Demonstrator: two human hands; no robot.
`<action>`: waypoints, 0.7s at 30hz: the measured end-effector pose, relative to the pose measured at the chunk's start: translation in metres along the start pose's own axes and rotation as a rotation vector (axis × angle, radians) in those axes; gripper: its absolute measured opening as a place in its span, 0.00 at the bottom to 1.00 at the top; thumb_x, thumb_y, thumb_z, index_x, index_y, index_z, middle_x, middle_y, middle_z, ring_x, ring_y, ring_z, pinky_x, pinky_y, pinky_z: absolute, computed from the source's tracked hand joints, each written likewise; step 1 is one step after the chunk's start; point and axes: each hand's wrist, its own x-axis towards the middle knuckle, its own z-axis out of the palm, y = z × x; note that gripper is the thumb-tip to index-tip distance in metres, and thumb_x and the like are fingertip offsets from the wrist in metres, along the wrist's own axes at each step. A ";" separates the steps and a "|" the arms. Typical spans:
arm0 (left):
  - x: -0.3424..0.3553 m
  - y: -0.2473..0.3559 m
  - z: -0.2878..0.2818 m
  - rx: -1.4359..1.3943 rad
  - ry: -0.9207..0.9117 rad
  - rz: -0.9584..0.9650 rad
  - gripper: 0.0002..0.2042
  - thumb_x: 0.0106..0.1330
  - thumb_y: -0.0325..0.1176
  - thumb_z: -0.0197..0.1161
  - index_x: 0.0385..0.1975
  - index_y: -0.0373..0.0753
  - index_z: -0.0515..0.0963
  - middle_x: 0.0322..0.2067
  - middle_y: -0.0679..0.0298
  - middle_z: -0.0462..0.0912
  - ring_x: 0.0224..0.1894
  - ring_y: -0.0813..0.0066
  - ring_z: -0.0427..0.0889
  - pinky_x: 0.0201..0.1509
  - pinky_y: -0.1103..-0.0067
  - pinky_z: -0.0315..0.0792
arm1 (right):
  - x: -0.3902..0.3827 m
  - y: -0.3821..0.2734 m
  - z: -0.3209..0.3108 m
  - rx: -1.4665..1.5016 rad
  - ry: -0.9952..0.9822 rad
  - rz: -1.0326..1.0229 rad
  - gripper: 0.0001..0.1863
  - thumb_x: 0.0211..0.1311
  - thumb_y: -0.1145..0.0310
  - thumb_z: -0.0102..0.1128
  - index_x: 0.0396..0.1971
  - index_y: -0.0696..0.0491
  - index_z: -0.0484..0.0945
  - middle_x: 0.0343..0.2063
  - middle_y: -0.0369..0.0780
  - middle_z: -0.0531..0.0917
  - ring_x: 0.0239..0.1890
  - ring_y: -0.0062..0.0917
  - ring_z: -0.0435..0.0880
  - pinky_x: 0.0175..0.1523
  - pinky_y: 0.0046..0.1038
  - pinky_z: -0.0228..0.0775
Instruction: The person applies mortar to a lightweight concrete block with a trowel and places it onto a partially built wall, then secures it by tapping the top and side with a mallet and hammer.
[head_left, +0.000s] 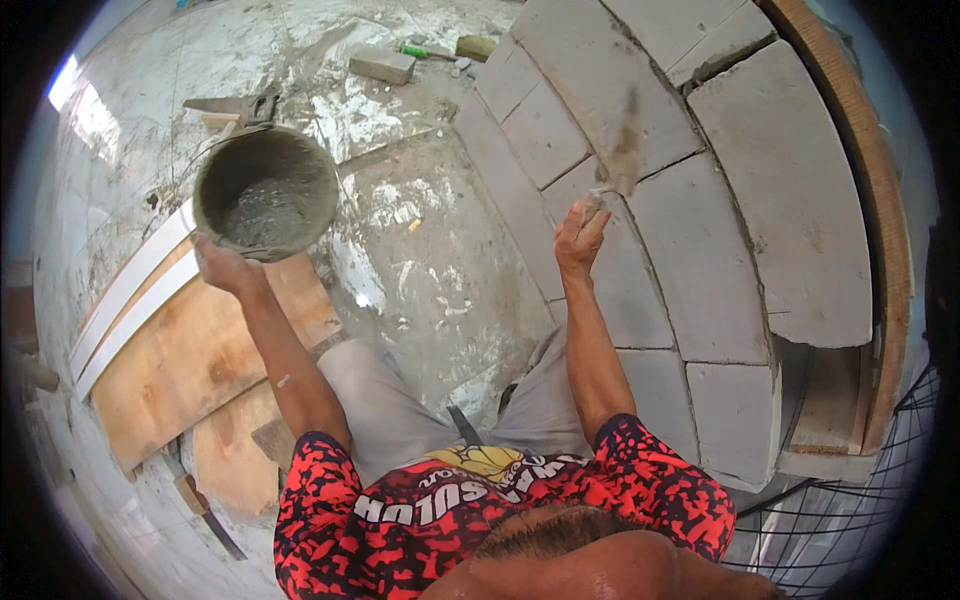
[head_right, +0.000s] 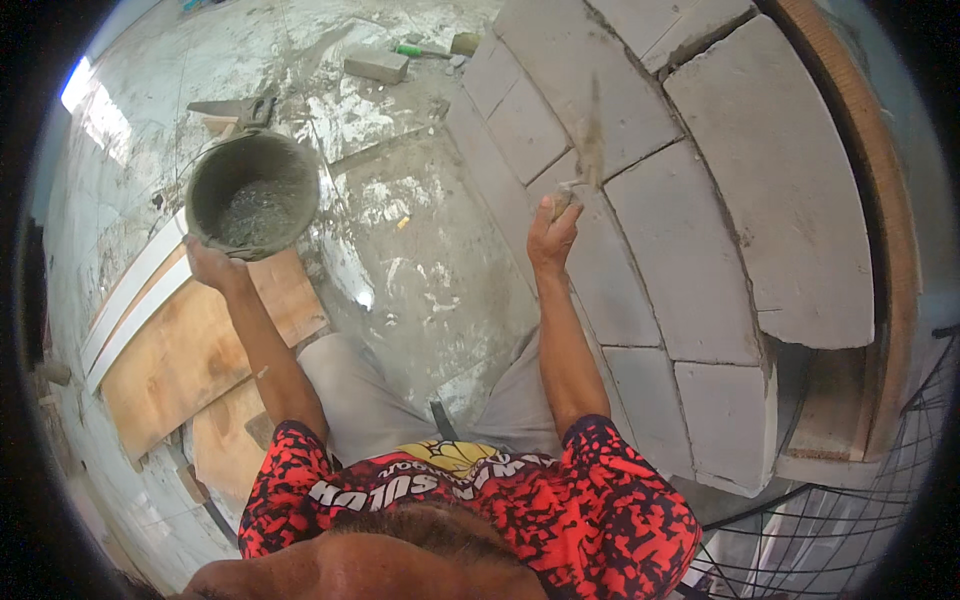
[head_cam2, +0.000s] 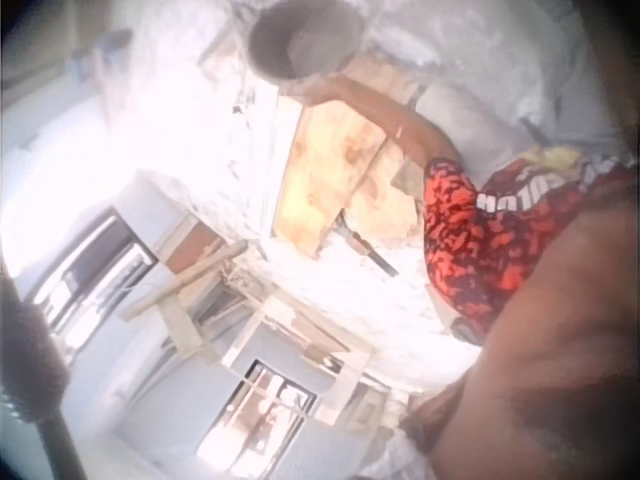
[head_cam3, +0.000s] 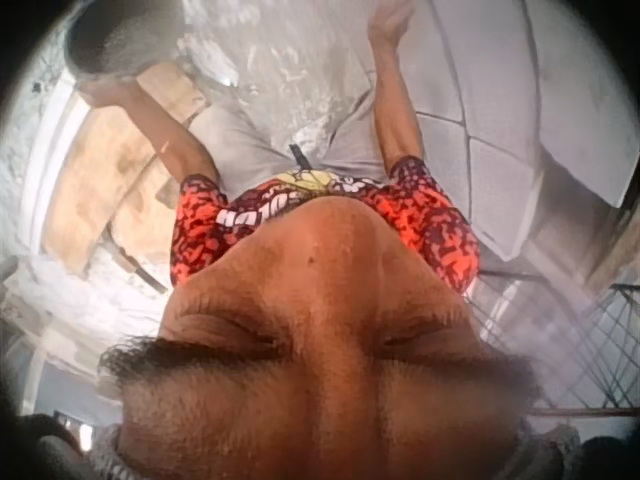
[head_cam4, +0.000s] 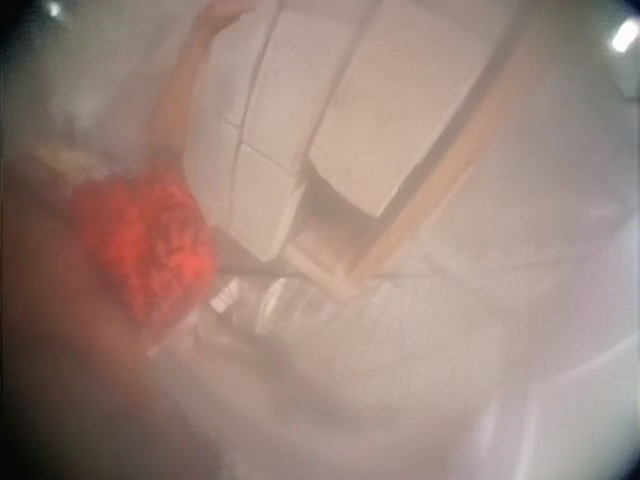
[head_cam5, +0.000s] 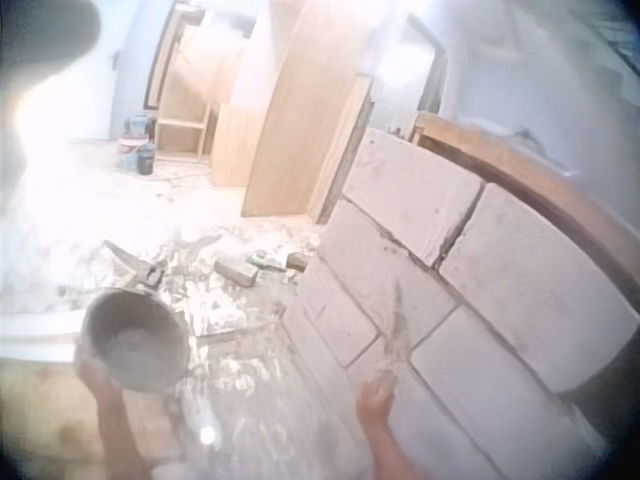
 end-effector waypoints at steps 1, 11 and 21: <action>0.009 -0.001 -0.012 -0.026 0.029 -0.017 0.15 0.67 0.35 0.49 0.40 0.27 0.75 0.37 0.59 0.76 0.37 0.70 0.74 0.45 0.75 0.70 | -0.004 0.000 0.002 0.119 0.055 -0.050 0.21 0.65 0.56 0.47 0.45 0.60 0.62 0.30 0.53 0.77 0.32 0.48 0.78 0.40 0.45 0.68; 0.040 -0.016 -0.067 0.095 0.229 -0.145 0.19 0.67 0.38 0.50 0.45 0.25 0.72 0.44 0.56 0.75 0.45 0.66 0.74 0.52 0.73 0.69 | 0.028 -0.005 0.029 -0.199 0.068 -0.006 0.24 0.65 0.54 0.49 0.45 0.63 0.65 0.30 0.53 0.80 0.35 0.49 0.79 0.39 0.41 0.69; 0.040 -0.029 -0.078 0.031 0.134 -0.120 0.17 0.66 0.39 0.49 0.42 0.29 0.74 0.41 0.57 0.76 0.42 0.63 0.76 0.46 0.67 0.74 | 0.052 -0.003 0.046 -0.214 -0.146 0.069 0.23 0.61 0.56 0.53 0.44 0.61 0.63 0.31 0.59 0.78 0.38 0.58 0.76 0.41 0.46 0.68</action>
